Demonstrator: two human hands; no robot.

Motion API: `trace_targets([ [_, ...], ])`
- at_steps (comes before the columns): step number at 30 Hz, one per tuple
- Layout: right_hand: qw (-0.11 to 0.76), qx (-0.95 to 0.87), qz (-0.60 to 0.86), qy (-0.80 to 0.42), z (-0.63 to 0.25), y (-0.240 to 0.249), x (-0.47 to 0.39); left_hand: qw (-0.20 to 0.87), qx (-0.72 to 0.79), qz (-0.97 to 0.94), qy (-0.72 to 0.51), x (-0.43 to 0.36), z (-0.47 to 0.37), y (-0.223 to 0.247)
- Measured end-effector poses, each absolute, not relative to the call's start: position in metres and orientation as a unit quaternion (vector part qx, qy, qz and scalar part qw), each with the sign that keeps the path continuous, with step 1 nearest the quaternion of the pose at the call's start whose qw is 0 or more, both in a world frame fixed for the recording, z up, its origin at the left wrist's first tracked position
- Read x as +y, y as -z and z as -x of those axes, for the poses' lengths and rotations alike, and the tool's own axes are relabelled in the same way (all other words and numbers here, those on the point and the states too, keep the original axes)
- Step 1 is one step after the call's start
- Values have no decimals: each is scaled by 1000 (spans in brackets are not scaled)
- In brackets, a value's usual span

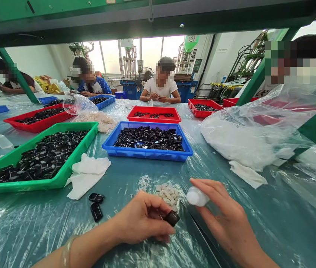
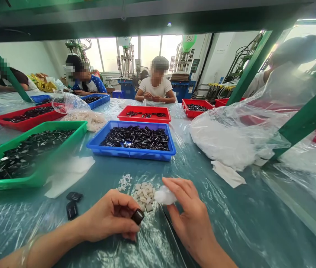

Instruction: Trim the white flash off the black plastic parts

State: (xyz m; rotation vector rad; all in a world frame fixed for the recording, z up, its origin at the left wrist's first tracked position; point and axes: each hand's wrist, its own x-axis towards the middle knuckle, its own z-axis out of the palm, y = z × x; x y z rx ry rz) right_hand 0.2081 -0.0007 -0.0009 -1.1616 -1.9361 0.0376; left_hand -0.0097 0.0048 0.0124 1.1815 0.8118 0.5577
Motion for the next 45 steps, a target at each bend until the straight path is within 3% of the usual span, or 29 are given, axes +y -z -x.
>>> trace_targets([
  [3, 405, -813, 404, 103, -205, -6, -6, 737, 360, -520, -238, 5, 8, -12],
  [10, 377, -828, 375, 176, -199, -11, -12, 753, 342, -514, -226, 3, 9, -10],
  [17, 338, -837, 388, 187, -202, -7, -18, 762, 345, -511, -200, 2, 10, -11],
  [45, 352, -850, 347, 182, -207, -11, -18, 762, 344, -514, -193, 3, 12, -13],
])
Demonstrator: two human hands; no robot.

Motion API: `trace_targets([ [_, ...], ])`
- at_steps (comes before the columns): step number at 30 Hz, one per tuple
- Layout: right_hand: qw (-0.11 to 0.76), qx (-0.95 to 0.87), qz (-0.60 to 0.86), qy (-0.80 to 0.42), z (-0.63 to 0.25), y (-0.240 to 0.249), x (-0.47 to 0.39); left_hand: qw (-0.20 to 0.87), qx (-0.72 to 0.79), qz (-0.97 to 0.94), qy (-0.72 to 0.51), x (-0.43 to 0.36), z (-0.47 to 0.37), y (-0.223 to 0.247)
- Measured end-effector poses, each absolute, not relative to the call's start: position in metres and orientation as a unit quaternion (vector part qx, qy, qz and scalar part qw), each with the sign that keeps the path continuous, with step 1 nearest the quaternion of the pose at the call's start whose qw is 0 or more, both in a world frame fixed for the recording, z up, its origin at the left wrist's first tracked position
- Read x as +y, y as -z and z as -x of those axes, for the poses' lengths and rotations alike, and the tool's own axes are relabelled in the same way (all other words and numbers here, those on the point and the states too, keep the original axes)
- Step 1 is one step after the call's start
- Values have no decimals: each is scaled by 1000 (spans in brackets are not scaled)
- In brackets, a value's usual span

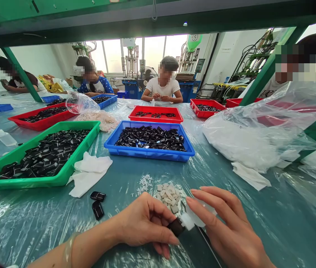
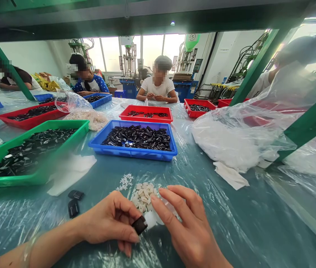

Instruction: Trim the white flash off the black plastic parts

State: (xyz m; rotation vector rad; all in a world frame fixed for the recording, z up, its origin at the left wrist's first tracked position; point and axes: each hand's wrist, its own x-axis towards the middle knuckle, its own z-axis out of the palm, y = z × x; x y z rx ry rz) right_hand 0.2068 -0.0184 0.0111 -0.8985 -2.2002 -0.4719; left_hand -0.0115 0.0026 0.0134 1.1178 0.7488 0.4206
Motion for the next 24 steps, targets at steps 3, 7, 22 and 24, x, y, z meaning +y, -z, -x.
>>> trace_targets([
  [3, 356, -853, 345, 164, -207, -10, -19, 762, 340, -517, -191, 2, 12, -14],
  [7, 363, -850, 353, 143, -209, -9, -21, 764, 335, -517, -190, 1, 13, -14],
  [22, 361, -838, 363, 188, -203, -9, -26, 782, 326, -504, -169, 1, 11, -10],
  [24, 358, -844, 356, 184, -202, -10, -27, 780, 329, -503, -174, 1, 10, -11],
])
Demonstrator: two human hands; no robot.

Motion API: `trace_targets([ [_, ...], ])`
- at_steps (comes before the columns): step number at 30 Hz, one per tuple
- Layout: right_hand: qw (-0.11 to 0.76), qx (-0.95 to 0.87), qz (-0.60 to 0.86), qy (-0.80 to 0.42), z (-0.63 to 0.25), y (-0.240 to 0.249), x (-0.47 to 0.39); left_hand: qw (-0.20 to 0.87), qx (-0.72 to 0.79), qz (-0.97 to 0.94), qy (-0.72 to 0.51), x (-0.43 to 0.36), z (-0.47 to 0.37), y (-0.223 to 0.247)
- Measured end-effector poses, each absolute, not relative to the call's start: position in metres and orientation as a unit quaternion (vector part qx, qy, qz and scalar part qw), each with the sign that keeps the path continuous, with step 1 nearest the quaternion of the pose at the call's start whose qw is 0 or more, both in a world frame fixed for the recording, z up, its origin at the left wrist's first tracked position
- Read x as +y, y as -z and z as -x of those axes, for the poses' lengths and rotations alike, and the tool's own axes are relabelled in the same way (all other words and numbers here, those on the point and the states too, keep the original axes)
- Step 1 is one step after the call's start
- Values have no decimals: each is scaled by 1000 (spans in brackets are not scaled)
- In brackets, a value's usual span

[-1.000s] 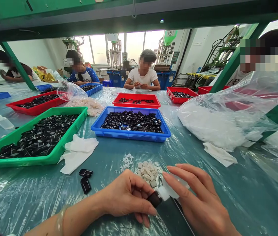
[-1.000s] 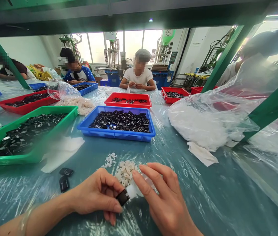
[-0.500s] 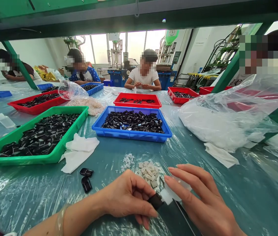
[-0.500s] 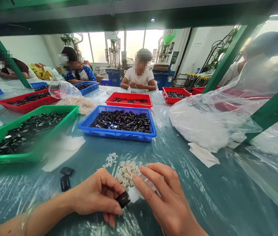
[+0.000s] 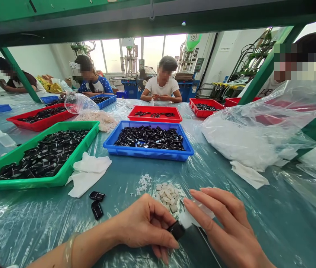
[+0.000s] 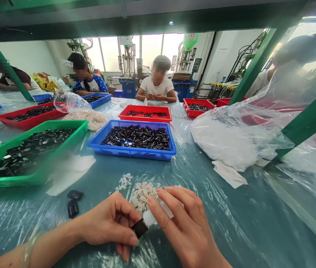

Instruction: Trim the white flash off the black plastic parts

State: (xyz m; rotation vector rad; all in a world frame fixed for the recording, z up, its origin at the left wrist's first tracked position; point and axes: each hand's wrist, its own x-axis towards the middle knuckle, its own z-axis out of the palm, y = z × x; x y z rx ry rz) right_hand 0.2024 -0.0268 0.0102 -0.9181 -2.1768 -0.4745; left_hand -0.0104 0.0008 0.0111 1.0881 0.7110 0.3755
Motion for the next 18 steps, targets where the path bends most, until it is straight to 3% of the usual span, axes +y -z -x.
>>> trace_targets([
  [18, 360, -851, 350, 155, -205, -16, -19, 766, 341, -511, -188, 1, 12, -16],
])
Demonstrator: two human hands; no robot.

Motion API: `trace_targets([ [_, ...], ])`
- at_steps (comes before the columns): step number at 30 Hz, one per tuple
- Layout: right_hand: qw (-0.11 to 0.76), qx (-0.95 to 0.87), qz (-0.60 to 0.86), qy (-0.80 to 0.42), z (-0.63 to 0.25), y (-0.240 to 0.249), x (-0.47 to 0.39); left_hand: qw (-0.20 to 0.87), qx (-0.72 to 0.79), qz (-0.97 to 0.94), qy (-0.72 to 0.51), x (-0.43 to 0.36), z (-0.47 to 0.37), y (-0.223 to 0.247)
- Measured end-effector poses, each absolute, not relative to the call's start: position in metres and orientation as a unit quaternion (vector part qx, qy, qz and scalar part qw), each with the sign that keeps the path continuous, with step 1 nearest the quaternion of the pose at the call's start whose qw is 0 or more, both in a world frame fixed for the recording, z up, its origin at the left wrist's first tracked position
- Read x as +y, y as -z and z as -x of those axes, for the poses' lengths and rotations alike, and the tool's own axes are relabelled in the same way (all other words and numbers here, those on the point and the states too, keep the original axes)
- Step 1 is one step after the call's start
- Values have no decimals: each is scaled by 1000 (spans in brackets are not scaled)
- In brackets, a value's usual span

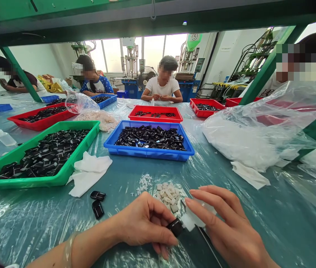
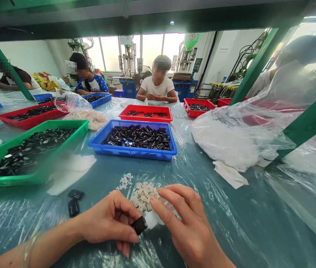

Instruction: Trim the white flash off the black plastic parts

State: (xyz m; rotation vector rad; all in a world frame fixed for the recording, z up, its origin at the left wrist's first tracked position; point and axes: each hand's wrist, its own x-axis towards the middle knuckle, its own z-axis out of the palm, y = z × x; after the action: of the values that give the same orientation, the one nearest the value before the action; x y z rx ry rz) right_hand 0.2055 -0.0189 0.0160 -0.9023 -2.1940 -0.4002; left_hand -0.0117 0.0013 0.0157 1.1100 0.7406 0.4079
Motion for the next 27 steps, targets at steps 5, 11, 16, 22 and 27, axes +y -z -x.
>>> trace_targets([
  [5, 343, -855, 347, 175, -207, -13, -17, 772, 332, -511, -181, 1, 10, -14],
  [11, 348, -857, 340, 168, -209, -12, -17, 769, 332, -515, -182, 1, 10, -15],
  [16, 364, -852, 349, 138, -206, -14, -20, 770, 330, -513, -187, 0, 12, -14],
  [22, 363, -850, 351, 150, -204, -14, -20, 771, 324, -515, -188, 1, 10, -12],
  [27, 341, -858, 340, 181, -207, -14, -18, 778, 318, -512, -180, 1, 9, -12],
])
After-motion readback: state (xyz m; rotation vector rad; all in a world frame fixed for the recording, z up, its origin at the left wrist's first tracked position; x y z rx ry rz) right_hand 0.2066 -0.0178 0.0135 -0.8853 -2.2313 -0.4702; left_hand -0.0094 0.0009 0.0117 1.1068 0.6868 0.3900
